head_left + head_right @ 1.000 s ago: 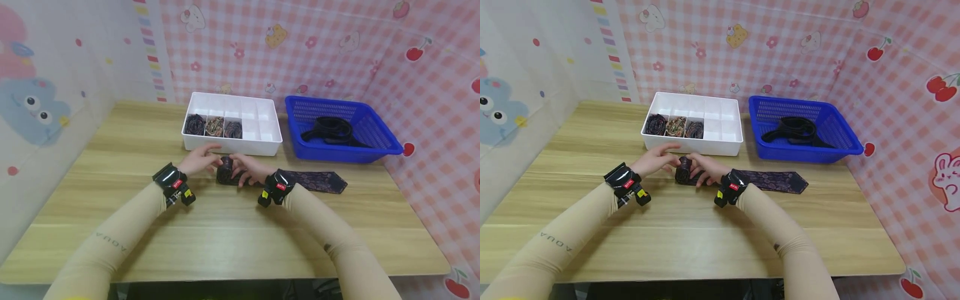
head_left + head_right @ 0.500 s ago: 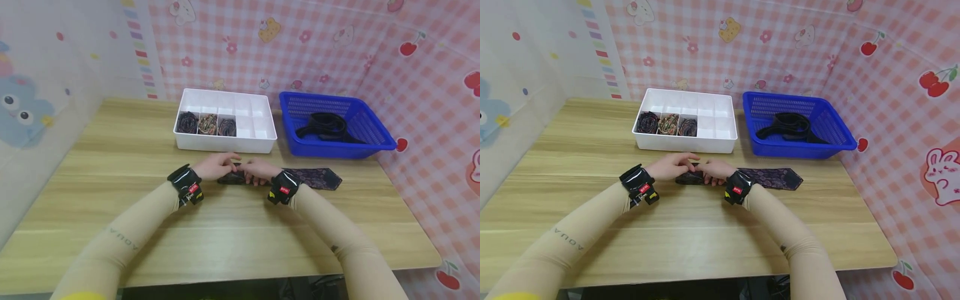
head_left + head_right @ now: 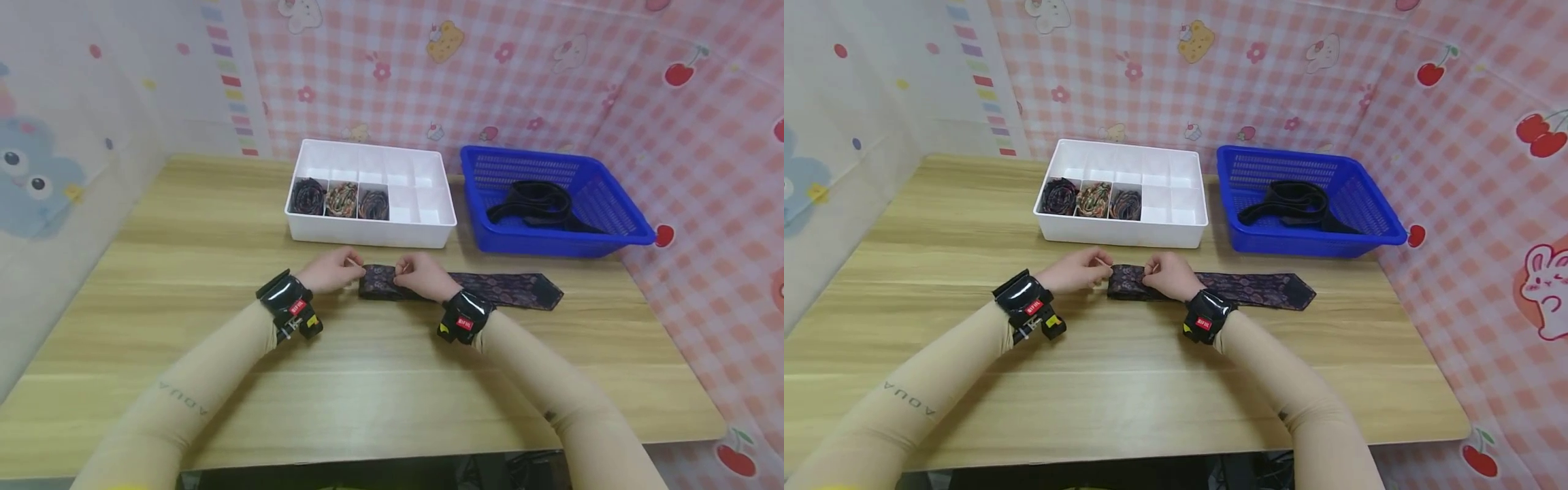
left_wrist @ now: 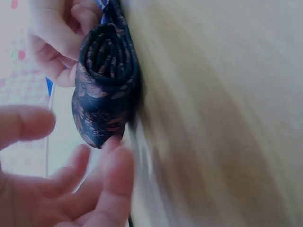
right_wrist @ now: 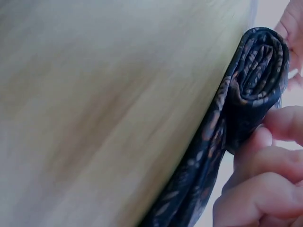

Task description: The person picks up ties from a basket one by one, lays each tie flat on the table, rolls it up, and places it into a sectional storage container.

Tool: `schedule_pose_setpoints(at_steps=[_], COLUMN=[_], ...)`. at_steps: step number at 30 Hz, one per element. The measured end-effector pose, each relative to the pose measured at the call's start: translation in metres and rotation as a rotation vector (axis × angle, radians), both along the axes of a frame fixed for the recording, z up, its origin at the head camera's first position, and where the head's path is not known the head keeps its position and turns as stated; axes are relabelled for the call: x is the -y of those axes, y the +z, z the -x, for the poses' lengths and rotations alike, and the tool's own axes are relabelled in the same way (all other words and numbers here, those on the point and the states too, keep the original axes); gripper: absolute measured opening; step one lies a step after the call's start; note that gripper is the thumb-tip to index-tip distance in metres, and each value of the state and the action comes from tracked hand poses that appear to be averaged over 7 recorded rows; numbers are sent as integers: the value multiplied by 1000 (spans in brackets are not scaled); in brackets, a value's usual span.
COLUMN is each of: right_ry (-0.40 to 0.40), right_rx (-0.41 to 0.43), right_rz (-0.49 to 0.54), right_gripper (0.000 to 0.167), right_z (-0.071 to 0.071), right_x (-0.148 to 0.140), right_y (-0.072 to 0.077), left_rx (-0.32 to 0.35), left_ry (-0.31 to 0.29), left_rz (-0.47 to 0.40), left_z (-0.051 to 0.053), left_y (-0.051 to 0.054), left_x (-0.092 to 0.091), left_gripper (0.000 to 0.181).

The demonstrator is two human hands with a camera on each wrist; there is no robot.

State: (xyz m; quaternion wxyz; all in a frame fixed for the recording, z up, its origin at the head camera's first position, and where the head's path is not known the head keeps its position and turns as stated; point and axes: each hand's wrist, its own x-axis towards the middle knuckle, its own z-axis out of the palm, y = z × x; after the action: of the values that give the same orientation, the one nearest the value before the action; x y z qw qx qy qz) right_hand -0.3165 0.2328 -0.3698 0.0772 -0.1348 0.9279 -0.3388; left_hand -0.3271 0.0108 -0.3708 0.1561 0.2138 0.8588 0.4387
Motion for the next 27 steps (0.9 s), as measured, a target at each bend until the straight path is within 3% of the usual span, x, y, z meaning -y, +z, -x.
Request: schedule_pose_setpoints(at_steps=[4, 10, 13, 17, 20, 24, 27], right_ry=[8, 15, -49, -145, -169, -165, -143], right_rx=[-62, -58, 23, 193, 313, 405, 395], right_rz=[-5, 60, 138, 241, 294, 325, 292], right_gripper=[2, 9, 19, 42, 56, 57, 48], right_z=[-4, -9, -9, -9, -8, -6, -7], right_x=[6, 18, 23, 25, 21, 14, 5], right_y=[1, -2, -2, 4, 9, 8, 8], left_rx=[129, 149, 122, 79, 44, -65, -175], left_ry=[-25, 10, 10, -14, -50, -106, -128], left_rz=[-48, -144, -225, -328, -352, -256, -126], left_z=[-2, -6, -6, -6, -6, -8, -12], left_y=[-1, 1, 4, 10, 15, 15, 12], left_x=[5, 18, 23, 24, 19, 2, -11], left_gripper=[34, 36, 37, 34, 32, 29, 27])
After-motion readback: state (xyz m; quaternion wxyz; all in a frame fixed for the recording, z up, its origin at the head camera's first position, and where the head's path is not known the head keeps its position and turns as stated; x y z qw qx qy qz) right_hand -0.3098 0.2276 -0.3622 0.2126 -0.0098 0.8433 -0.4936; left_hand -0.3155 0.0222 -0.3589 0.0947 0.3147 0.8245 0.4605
